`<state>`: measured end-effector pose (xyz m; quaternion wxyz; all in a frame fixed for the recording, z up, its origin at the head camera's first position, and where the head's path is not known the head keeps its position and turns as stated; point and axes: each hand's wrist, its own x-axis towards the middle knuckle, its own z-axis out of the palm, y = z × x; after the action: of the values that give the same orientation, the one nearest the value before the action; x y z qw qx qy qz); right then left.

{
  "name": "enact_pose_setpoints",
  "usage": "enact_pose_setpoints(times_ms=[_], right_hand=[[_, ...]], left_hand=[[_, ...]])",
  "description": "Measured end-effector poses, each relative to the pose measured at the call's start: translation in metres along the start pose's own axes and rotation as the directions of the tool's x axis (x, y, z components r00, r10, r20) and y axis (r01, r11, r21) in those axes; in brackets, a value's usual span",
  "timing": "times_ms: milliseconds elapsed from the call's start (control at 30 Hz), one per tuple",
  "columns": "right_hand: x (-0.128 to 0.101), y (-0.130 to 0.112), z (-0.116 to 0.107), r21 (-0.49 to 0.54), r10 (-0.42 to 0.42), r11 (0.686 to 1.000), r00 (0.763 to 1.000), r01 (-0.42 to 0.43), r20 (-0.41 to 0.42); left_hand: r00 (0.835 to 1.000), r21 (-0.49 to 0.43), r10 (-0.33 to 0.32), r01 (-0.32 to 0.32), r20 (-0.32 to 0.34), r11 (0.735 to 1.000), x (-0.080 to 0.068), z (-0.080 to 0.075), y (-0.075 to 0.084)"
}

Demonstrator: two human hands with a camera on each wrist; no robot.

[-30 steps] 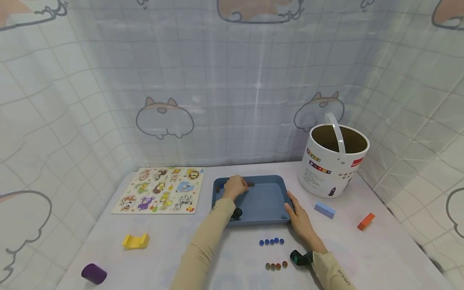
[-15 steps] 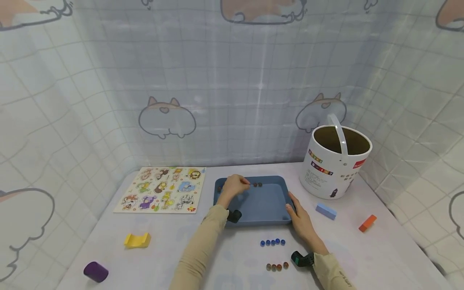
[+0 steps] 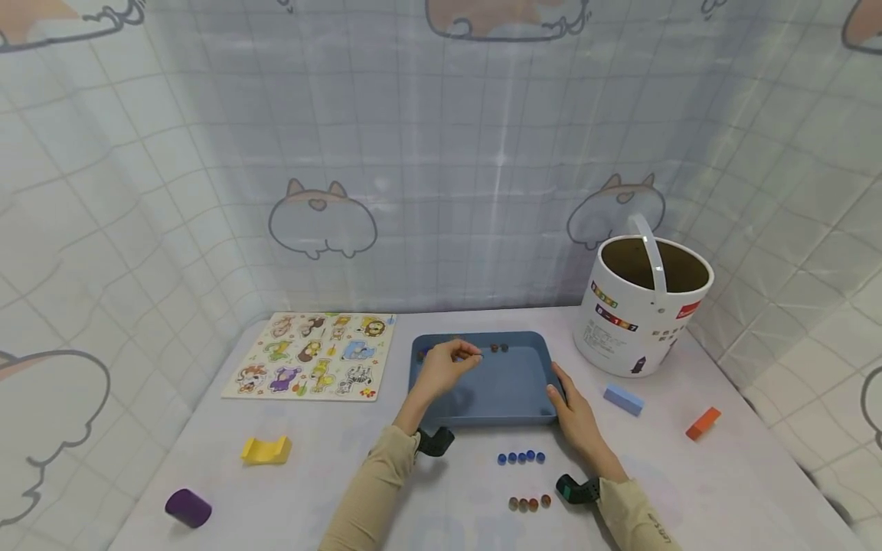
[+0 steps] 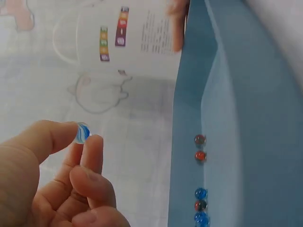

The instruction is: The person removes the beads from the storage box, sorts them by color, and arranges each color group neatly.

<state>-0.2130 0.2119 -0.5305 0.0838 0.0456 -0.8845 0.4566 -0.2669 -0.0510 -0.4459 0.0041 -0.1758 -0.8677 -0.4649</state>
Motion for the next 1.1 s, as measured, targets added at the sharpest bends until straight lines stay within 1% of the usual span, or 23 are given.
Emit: enact_pose_setpoints(times_ms=[167,267,433,567,667,767,833,1100], right_hand=[[0.0,0.001,0.001,-0.008,-0.007,1.0,1.0,0.007,-0.003],[0.0,0.002,0.002,-0.009,-0.014,1.0,1.0,0.014,-0.003],[0.001,0.004,0.002,-0.004,-0.016,1.0,1.0,0.016,-0.01],[0.001,0.004,0.001,-0.001,-0.016,1.0,1.0,0.016,-0.009],[0.001,0.004,0.0,0.002,-0.014,1.0,1.0,0.014,-0.006],[0.001,0.003,0.0,0.01,-0.014,1.0,1.0,0.014,0.0],[0.001,0.002,0.001,0.014,-0.018,1.0,1.0,0.018,0.001],[0.0,0.002,0.0,0.016,-0.024,1.0,1.0,0.024,-0.002]], left_hand=[[0.999,-0.008,0.038,-0.038,0.005,0.999,-0.021,-0.001,0.006],[0.998,0.001,0.063,-0.063,0.024,0.998,-0.037,0.001,0.008],[0.99,0.018,0.091,-0.093,0.105,0.995,-0.063,0.011,0.005],[0.977,0.04,0.093,-0.103,0.191,0.994,-0.079,0.025,0.003],[0.971,0.082,0.067,-0.088,0.229,0.993,-0.086,0.036,-0.001],[0.971,0.123,0.039,-0.07,0.237,0.99,-0.09,0.044,-0.006],[0.971,0.145,0.023,-0.058,0.238,0.988,-0.091,0.046,-0.009],[0.968,0.189,0.003,-0.052,0.251,0.981,-0.093,0.05,-0.01]])
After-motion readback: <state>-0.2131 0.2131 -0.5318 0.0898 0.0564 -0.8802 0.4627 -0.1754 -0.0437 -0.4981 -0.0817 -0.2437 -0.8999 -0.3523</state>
